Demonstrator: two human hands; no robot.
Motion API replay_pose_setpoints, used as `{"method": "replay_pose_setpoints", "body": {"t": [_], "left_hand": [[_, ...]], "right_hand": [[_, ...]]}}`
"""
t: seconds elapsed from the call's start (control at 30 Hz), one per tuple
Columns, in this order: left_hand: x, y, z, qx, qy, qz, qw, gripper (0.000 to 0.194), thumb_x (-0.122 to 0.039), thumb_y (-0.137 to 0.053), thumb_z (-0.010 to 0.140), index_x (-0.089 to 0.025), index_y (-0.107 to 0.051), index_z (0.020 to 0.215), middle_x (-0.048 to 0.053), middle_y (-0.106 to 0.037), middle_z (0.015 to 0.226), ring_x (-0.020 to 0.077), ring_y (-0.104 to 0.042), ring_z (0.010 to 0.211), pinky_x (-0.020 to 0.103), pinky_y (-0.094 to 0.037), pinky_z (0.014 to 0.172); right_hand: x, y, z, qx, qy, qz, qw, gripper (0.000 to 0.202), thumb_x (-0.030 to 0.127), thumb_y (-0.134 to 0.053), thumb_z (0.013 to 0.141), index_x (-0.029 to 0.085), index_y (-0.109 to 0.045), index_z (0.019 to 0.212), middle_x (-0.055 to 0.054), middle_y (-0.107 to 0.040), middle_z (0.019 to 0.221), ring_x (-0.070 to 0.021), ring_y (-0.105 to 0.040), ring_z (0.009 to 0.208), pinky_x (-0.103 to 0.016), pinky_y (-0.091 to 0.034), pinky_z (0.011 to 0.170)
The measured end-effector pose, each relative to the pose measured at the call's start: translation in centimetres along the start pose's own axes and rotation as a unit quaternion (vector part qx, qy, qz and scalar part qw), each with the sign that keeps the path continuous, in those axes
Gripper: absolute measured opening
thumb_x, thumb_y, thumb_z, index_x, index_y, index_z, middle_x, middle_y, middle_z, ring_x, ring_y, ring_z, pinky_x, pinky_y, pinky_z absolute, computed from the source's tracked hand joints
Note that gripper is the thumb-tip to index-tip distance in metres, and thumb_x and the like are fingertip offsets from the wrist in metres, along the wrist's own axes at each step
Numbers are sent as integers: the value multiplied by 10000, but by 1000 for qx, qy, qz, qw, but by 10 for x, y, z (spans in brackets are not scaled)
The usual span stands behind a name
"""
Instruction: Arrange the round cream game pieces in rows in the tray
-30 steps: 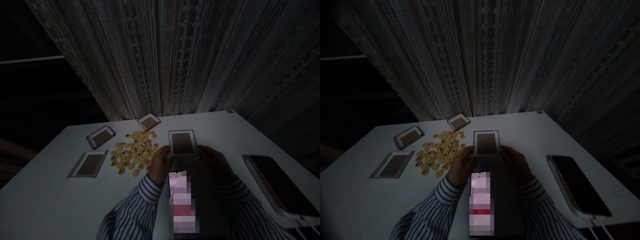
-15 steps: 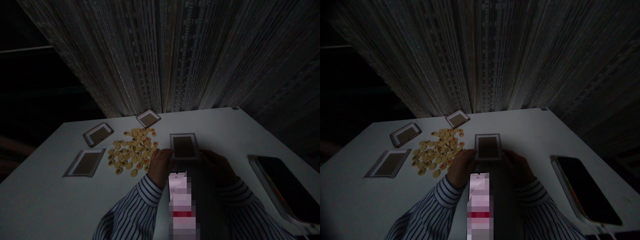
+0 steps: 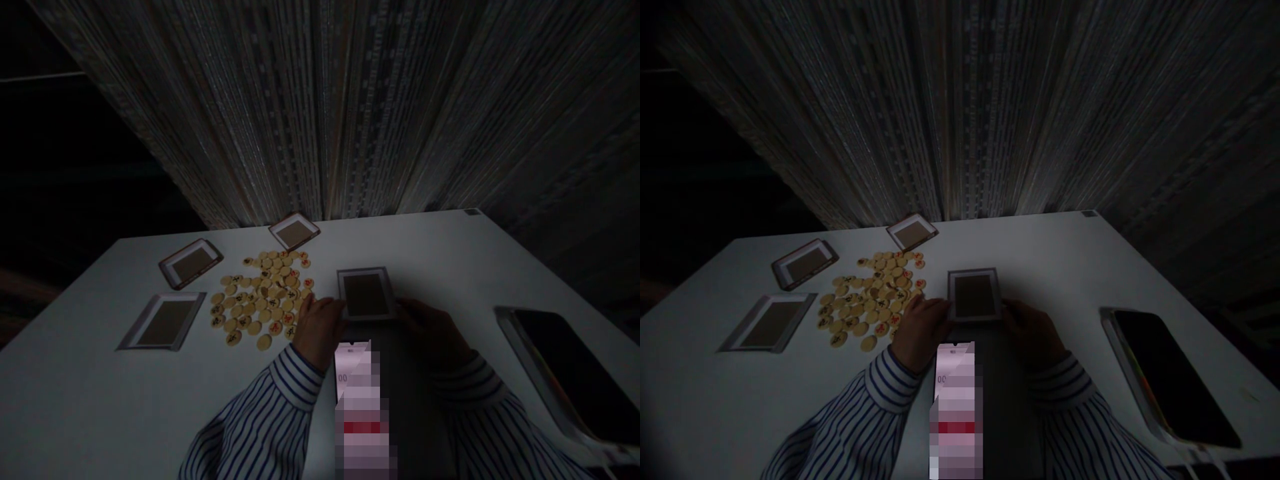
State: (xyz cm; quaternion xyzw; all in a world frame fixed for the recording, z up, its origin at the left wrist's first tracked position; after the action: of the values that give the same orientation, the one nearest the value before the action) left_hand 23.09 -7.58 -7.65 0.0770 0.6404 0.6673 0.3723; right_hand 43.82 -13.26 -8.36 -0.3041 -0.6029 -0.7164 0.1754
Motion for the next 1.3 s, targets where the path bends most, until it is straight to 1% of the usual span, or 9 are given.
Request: {"method": "replay_pose_setpoints", "body": {"t": [0.2,0.4,0.57,0.7,0.83,1.1,1.3], "left_hand": [[-1,-1,-1,16,3,-1,1000,312,-232,-572,805,-190,-561,1114,81,-649,1078,219,-534,1087,519,-218,1051],[0,-1,-2,7,0,3,1000,303,-227,-587,791,-201,-568,1093,75,-652,1073,228,-535,1085,539,-216,1046],[0,0,-2,9,-7,6,1000,287,-231,-577,797,-197,-574,1082,82,-649,1079,234,-543,1071,552,-229,1032],[1,-2,-3,7,-15,3,1000,274,-222,-562,807,-202,-578,1080,75,-646,1095,232,-538,1081,556,-217,1034],[3,-2,-4,6,-9,1,1000,264,-239,-563,810,-205,-587,1071,76,-644,1102,231,-541,1079,558,-215,1034],[1,-2,-4,9,-8,-3,1000,242,-230,-553,817,-195,-602,1051,69,-649,1096,221,-540,1083,549,-192,1049],[3,-3,-5,-7,-16,2,1000,242,-235,-556,813,-214,-603,1050,69,-654,1081,220,-549,1068,542,-202,1050]], "right_hand": [[-1,-2,0,4,12,-19,1000,359,347,-418,824,174,-639,1048,-89,-686,999,-214,-642,908,-369,-516,785],[-4,-4,1,3,34,-41,999,368,351,-409,823,168,-644,1039,-96,-680,1004,-210,-638,903,-359,-514,778],[-6,-4,1,-5,42,-50,998,372,354,-417,813,181,-631,1063,-85,-690,951,-197,-649,830,-345,-521,734],[-8,-5,0,3,43,-54,998,394,359,-420,802,169,-618,1084,-84,-694,898,-196,-651,783,-348,-521,704],[-6,-5,-2,-2,55,-43,998,382,342,-421,793,192,-617,1085,-58,-693,841,-180,-647,740,-334,-520,677],[-4,-4,-2,5,43,-48,998,409,341,-418,784,156,-613,1092,-75,-692,857,-185,-646,756,-332,-518,685],[-3,-3,-2,6,47,-46,998,401,336,-414,784,160,-623,1078,-80,-696,853,-192,-650,761,-341,-520,692]]}}
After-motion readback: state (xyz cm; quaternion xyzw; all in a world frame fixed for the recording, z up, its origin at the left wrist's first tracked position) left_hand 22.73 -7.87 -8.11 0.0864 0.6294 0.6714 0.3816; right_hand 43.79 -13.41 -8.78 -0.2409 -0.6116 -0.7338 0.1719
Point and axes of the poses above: each hand's wrist, its own z-axis towards the middle knuckle, its own y-axis out of the back of the hand, x = y × z, the point moved 2 cm from there along z, towards the middle knuckle
